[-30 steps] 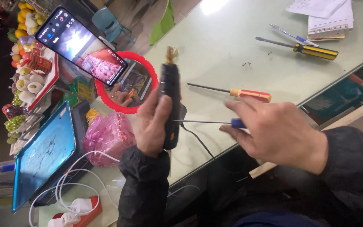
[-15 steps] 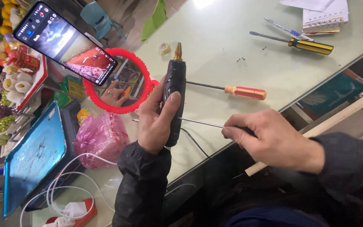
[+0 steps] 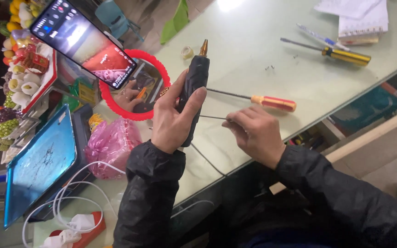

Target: The person disassembles a hot glue gun using a screwdriver, adjusts internal components, and then reassembles the device.

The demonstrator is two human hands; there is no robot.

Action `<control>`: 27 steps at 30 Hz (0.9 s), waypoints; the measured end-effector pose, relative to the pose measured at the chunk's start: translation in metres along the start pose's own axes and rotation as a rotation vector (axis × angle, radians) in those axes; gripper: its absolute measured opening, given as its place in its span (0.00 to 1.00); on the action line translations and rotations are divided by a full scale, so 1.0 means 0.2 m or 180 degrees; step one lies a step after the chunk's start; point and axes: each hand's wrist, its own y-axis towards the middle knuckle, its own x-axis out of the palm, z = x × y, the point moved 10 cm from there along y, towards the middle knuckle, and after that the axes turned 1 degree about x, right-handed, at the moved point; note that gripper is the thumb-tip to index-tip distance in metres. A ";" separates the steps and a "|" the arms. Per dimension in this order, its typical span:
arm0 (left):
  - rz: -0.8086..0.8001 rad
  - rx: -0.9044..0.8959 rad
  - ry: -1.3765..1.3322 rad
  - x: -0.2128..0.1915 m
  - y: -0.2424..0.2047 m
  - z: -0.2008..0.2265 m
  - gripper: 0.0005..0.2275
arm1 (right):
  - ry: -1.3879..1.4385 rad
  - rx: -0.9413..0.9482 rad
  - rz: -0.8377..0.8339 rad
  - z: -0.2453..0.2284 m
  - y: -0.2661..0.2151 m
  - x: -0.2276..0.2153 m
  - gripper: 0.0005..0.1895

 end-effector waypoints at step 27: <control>-0.0073 -0.0535 -0.0831 -0.09 0.01 -0.10 0.35 | 0.3756 0.2496 -0.2089 0.07 -0.11 -0.01 0.15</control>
